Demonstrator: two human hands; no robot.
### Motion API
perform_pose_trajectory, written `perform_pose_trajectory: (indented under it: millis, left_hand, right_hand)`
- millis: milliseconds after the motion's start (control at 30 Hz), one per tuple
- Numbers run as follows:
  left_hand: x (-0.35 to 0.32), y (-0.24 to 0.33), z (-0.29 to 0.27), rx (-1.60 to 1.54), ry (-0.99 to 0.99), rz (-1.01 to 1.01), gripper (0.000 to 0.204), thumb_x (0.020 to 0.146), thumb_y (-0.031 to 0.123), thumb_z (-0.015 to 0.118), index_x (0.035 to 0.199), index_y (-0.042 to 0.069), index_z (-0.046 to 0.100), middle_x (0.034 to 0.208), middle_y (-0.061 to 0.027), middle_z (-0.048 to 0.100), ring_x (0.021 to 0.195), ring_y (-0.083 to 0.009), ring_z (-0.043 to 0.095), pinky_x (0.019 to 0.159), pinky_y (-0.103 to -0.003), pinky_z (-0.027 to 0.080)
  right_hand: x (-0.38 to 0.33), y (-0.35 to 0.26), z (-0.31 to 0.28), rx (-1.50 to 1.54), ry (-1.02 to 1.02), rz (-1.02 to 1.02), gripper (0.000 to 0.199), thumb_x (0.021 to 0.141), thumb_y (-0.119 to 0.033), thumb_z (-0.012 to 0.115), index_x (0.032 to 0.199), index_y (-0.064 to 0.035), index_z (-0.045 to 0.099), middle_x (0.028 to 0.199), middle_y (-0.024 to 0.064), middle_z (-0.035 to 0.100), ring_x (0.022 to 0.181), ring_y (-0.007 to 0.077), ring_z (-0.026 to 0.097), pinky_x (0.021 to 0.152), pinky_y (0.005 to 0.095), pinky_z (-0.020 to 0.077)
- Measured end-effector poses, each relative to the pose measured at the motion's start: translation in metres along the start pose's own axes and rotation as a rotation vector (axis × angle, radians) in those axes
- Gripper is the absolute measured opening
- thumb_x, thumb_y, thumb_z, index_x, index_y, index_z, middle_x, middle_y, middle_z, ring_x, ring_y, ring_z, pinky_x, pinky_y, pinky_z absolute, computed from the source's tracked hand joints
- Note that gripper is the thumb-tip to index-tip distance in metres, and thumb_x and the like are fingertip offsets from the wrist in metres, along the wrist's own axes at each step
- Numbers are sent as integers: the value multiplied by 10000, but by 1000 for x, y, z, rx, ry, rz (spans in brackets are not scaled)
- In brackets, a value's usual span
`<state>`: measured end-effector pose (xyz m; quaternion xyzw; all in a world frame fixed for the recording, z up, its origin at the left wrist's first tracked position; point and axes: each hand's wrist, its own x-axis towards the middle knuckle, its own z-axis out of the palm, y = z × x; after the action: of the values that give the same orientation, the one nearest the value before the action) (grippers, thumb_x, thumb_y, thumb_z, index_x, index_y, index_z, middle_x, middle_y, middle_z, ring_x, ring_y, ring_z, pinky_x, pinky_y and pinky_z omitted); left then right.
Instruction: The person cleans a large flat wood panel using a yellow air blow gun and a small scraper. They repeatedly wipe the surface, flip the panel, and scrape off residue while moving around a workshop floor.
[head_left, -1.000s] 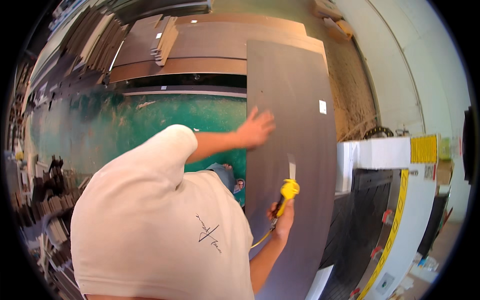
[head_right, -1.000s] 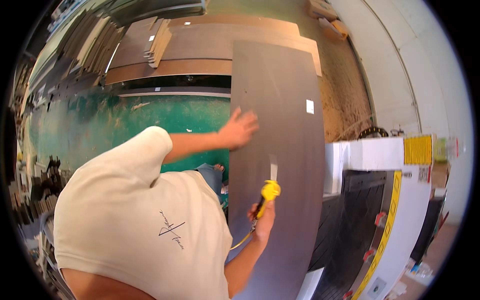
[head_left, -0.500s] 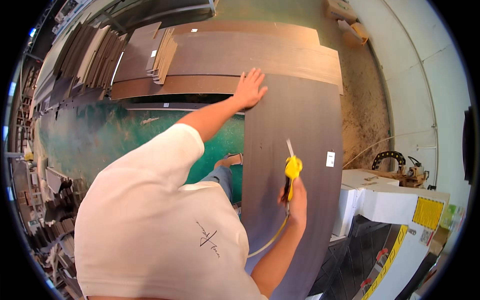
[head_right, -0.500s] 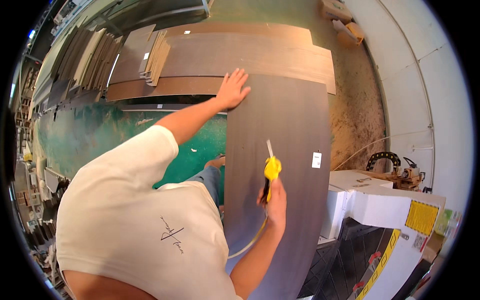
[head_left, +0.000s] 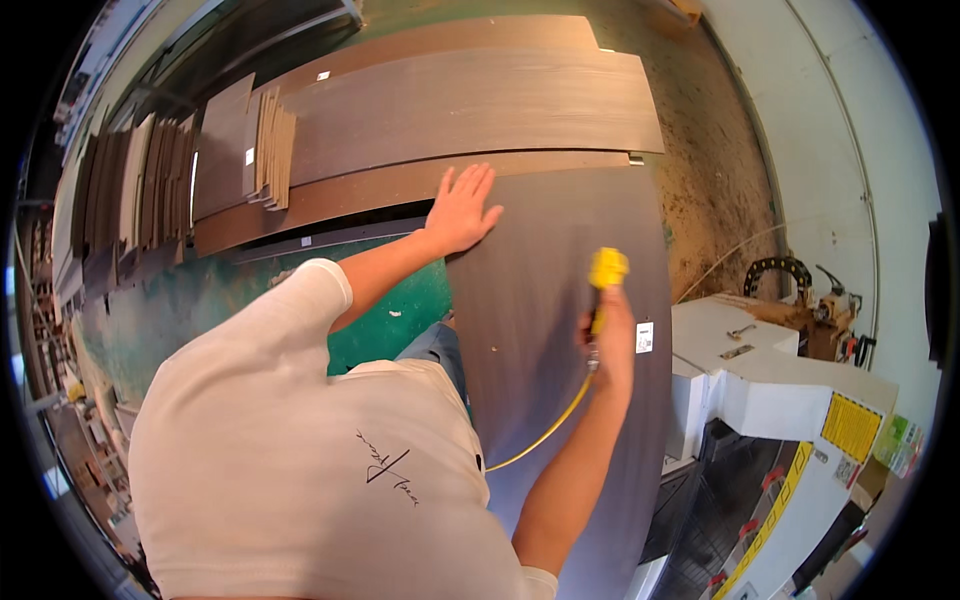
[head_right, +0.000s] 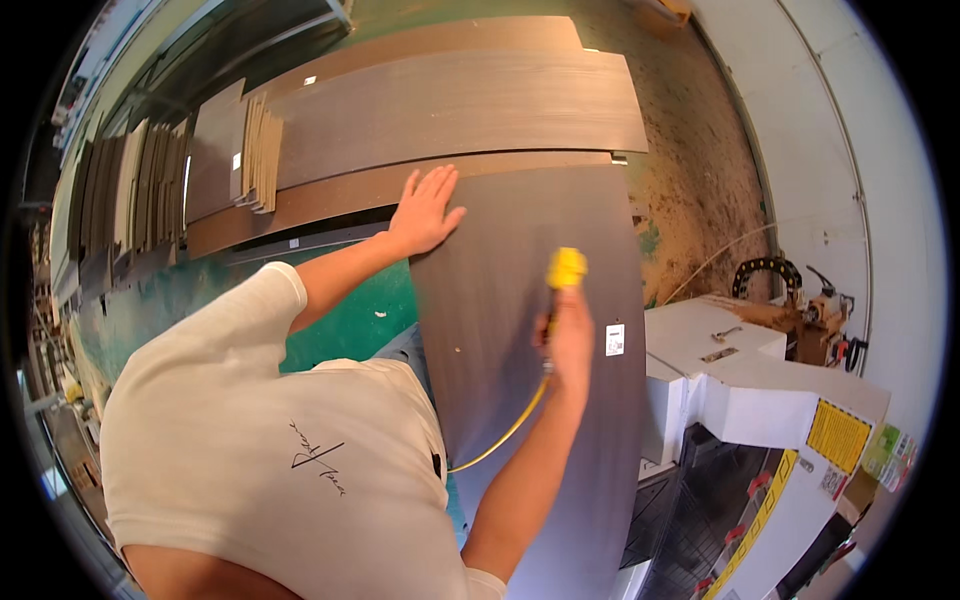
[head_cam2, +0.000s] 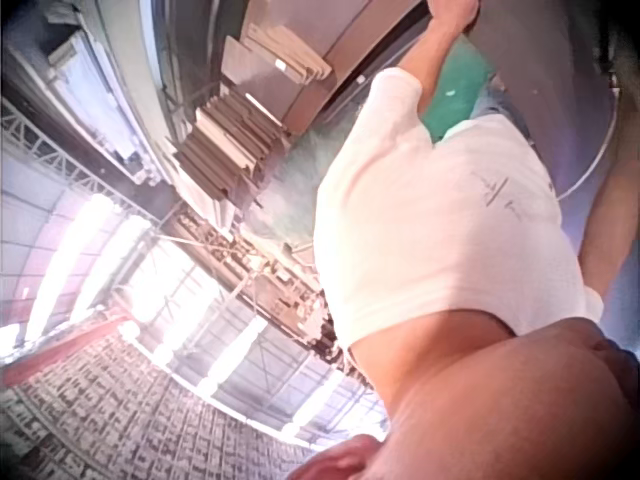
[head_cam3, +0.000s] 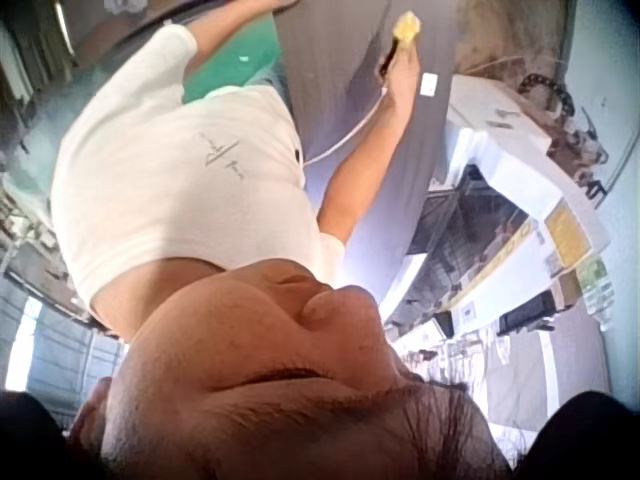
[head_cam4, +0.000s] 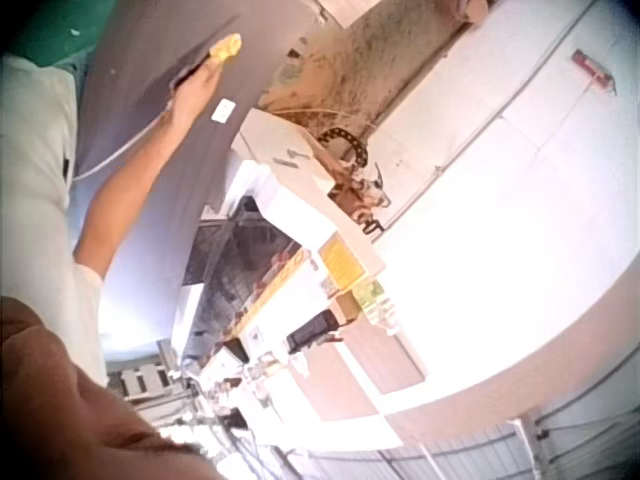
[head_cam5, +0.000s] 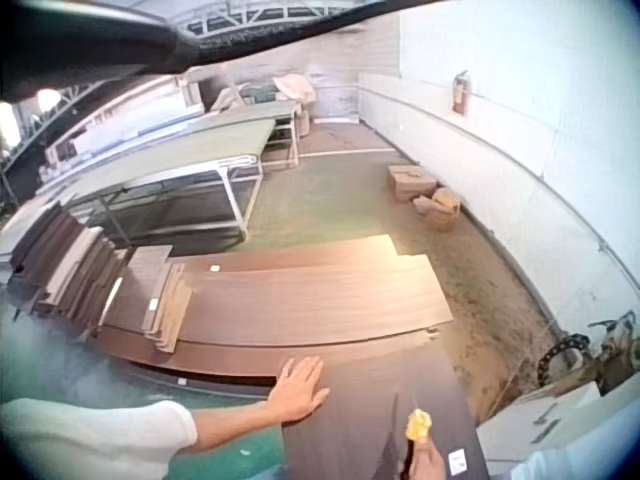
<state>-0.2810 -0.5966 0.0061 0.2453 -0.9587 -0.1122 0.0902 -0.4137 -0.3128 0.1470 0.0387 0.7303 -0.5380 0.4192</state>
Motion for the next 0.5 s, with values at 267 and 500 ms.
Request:
perform_pose_trajectory:
  millis: [267, 500]
  left_hand:
    - [121, 113, 65, -43, -93, 216, 889, 1024, 589, 446, 1600, -63, 264, 1697, -225, 224, 1599, -342, 147, 1291, -544, 93]
    - [171, 228, 106, 1, -168, 548, 835, 1054, 580, 409, 1606, -34, 282, 1718, -186, 205, 1613, -302, 110, 1295, -543, 70]
  right_hand:
    - [-76, 37, -57, 45, 24, 168, 422, 1064, -521, 496, 1084, -120, 624, 691, 25, 611, 540, 136, 571, 477, 270, 385]
    - [-192, 149, -67, 341, 305, 186, 477, 1088, -514, 451, 1073, -55, 579, 681, 40, 579, 518, 130, 522, 468, 244, 377]
